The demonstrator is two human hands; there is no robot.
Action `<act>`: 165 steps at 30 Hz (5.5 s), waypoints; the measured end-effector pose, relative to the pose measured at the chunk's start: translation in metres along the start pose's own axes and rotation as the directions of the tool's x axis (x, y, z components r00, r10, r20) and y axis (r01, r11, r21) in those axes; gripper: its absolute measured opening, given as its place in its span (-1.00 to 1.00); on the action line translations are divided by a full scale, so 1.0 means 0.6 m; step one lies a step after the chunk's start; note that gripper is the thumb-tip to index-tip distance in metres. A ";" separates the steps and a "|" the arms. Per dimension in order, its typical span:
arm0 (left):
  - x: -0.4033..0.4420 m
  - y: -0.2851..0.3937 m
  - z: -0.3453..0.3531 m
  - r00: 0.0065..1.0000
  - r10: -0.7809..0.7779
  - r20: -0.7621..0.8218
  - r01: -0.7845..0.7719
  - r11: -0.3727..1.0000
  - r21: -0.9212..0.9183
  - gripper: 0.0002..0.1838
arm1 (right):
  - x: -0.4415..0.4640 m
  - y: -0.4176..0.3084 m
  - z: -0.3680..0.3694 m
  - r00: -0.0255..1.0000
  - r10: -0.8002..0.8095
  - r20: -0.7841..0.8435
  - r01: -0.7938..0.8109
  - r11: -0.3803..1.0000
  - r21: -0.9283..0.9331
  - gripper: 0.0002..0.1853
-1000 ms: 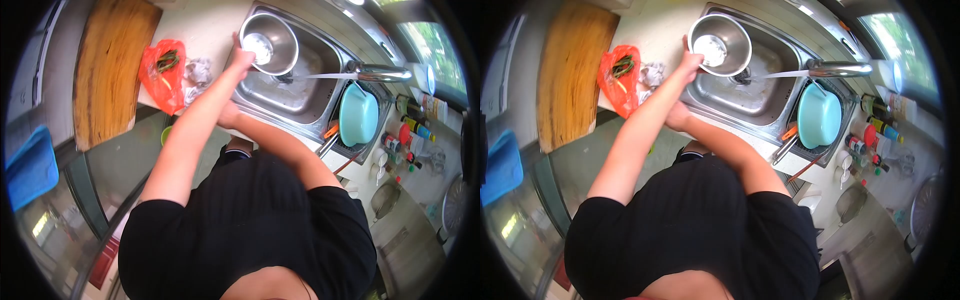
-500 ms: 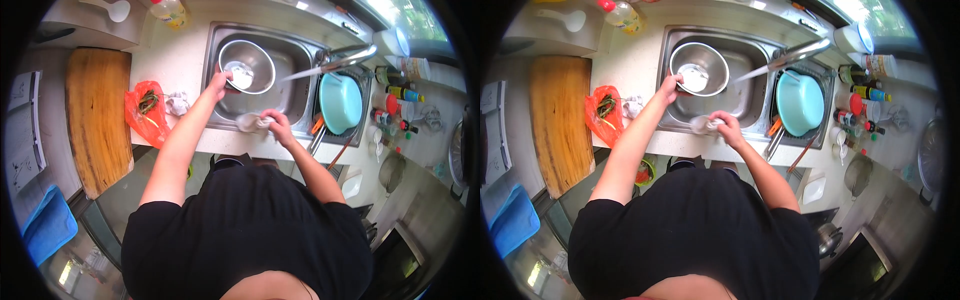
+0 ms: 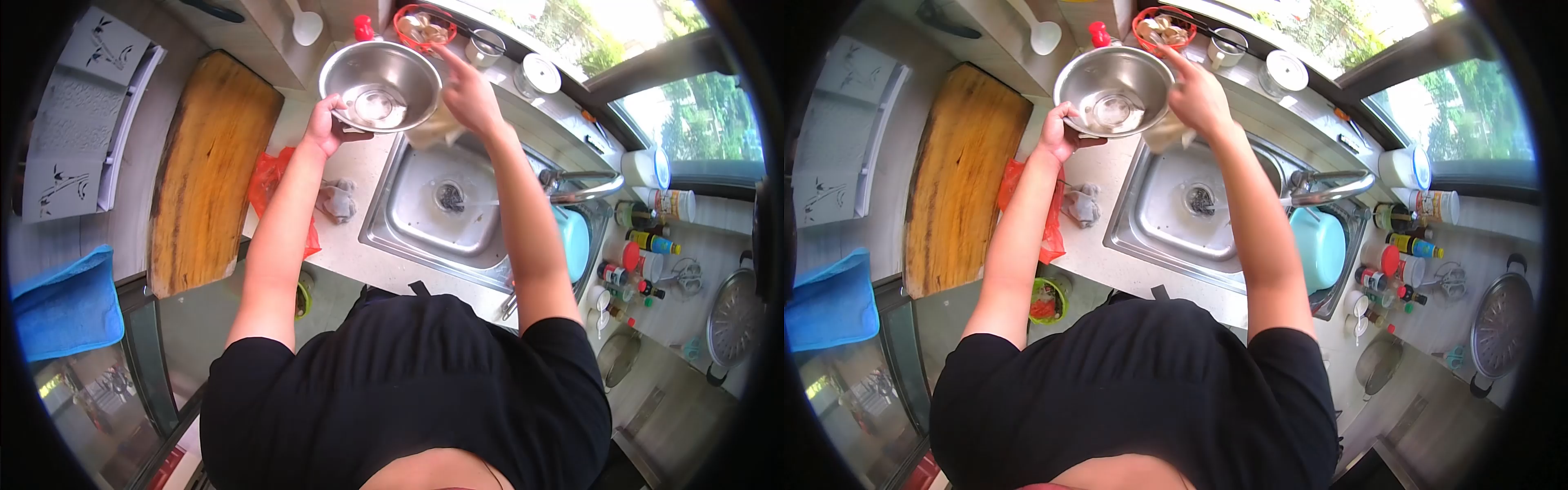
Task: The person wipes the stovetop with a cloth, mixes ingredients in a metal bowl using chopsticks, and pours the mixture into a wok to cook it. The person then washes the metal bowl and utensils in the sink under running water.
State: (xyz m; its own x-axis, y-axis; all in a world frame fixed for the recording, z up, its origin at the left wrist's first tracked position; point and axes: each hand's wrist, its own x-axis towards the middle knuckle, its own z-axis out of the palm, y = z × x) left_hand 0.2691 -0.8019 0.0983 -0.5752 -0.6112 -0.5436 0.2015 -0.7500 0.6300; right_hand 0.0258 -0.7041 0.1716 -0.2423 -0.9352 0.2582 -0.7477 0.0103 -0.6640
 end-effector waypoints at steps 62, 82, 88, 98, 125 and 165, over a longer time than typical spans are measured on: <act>0.112 -0.441 0.156 0.747 -0.665 0.003 0.565 0.637 0.524 -0.38 | -0.420 0.344 0.167 0.840 0.524 -0.138 -0.527 0.850 0.015 -0.69; 0.116 -0.413 0.140 0.664 -0.740 0.111 0.672 0.655 0.346 -0.67 | -0.378 0.332 0.193 0.821 0.567 0.067 -0.520 0.695 0.497 -0.43; 0.134 -0.382 0.138 0.600 -0.762 0.244 0.714 0.647 0.267 -0.67 | -0.378 0.272 0.113 0.633 0.303 0.712 -0.773 0.285 0.566 -0.55; 0.077 -0.400 0.189 0.840 -0.542 -0.005 0.445 0.684 0.579 -0.41 | -0.423 0.337 0.114 0.738 0.670 0.086 -0.623 0.724 -0.295 -0.80; 0.127 -0.452 0.169 0.999 -0.041 -0.010 0.034 0.630 0.776 0.01 | -0.399 0.305 0.223 0.636 0.643 0.426 -0.766 0.465 0.444 -0.80; 0.108 -0.415 0.120 0.691 -0.720 0.068 0.661 0.667 0.343 -0.43 | -0.395 0.383 0.213 0.835 0.532 0.143 -0.483 0.831 -0.275 -0.51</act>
State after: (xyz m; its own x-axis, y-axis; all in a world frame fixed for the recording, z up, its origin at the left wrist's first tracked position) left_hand 0.1249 -0.6365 -0.0538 -0.5968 0.1346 -0.7910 -0.5174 -0.8181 0.2512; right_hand -0.0096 -0.5254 -0.1318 -0.5115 -0.8257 -0.2378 -0.6749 0.5574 -0.4835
